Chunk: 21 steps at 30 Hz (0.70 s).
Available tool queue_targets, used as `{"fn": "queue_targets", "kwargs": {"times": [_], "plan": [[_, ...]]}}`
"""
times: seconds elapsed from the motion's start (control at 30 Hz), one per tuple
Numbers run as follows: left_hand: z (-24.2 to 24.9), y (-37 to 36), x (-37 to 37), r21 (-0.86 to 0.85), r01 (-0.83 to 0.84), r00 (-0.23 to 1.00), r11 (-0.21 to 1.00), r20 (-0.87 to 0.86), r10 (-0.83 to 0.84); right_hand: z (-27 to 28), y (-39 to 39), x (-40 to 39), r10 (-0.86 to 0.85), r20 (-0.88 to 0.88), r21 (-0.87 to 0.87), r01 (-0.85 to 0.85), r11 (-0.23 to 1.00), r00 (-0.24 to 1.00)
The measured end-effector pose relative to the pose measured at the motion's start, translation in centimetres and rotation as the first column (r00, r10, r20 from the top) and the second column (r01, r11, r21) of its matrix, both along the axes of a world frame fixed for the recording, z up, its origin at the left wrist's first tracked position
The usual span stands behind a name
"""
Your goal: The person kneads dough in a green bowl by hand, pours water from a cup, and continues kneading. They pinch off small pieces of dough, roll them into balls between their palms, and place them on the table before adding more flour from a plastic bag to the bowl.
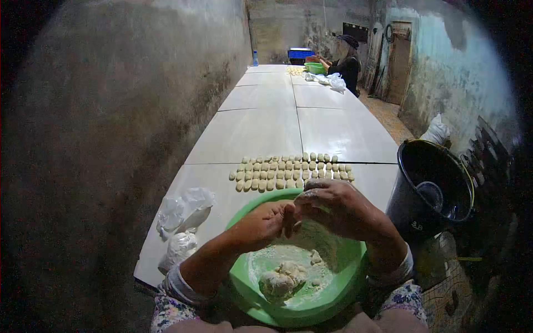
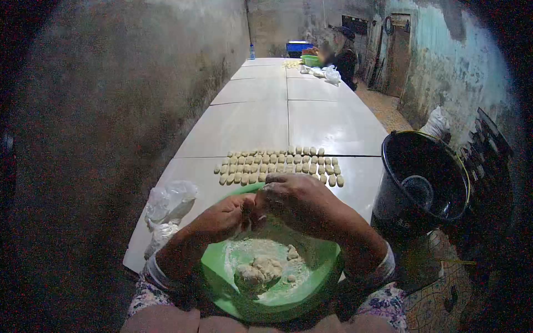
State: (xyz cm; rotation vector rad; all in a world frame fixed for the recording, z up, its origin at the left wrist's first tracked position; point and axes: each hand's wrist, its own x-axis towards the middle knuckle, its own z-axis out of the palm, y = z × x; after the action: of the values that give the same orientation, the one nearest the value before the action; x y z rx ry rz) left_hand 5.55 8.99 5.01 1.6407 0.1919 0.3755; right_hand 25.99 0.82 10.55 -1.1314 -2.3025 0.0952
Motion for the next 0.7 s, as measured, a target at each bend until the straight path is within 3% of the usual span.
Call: {"fn": "queue_targets", "kwargs": {"times": [0.2,0.3,0.37,0.4,0.47,0.5,0.57,0.63,0.7], "plan": [[1.5,-2.7,0.9,0.062,-0.171,0.985,0.983,-0.007,0.172,-0.1,0.3,0.3,0.040,0.011,-0.093,-0.039,0.995,0.999],[0.5,-2.1,1.0,0.196,-0.206,0.978,0.959,0.062,0.197,0.1,0.2,0.1,0.050,-0.115,-0.188,-0.071,0.980,0.992],[1.8,-2.3,0.5,0.309,-0.236,0.951,0.921,-0.120,0.284,0.4,0.4,0.6,0.127,-0.223,-0.150,-0.163,0.975,0.966],[2.0,-2.4,0.5,0.310,-0.238,0.951,0.920,-0.119,0.286,0.3,0.3,0.5,0.129,-0.222,-0.149,-0.165,0.975,0.966],[2.2,-2.5,0.5,0.403,-0.239,0.944,0.883,-0.116,0.308,0.4,0.1,0.3,-0.110,-0.432,-0.309,-0.032,0.951,0.895],[1.9,-2.4,0.5,0.403,-0.240,0.944,0.883,-0.114,0.309,0.7,-0.1,0.2,-0.110,-0.431,-0.309,-0.032,0.951,0.896],[1.0,-2.1,0.7,0.458,-0.225,0.952,0.860,-0.084,0.294,1.4,-0.4,0.0,-0.196,-0.154,-0.401,0.120,0.908,0.968],[0.5,-2.4,0.8,0.531,-0.226,0.965,0.817,0.008,0.262,0.7,0.0,-0.6,-0.160,0.008,-0.425,0.148,0.893,0.987],[0.6,-2.7,0.8,0.599,-0.231,0.972,0.767,0.106,0.210,0.8,-0.3,-1.4,-0.164,-0.016,-0.454,0.138,0.880,0.986]]}}
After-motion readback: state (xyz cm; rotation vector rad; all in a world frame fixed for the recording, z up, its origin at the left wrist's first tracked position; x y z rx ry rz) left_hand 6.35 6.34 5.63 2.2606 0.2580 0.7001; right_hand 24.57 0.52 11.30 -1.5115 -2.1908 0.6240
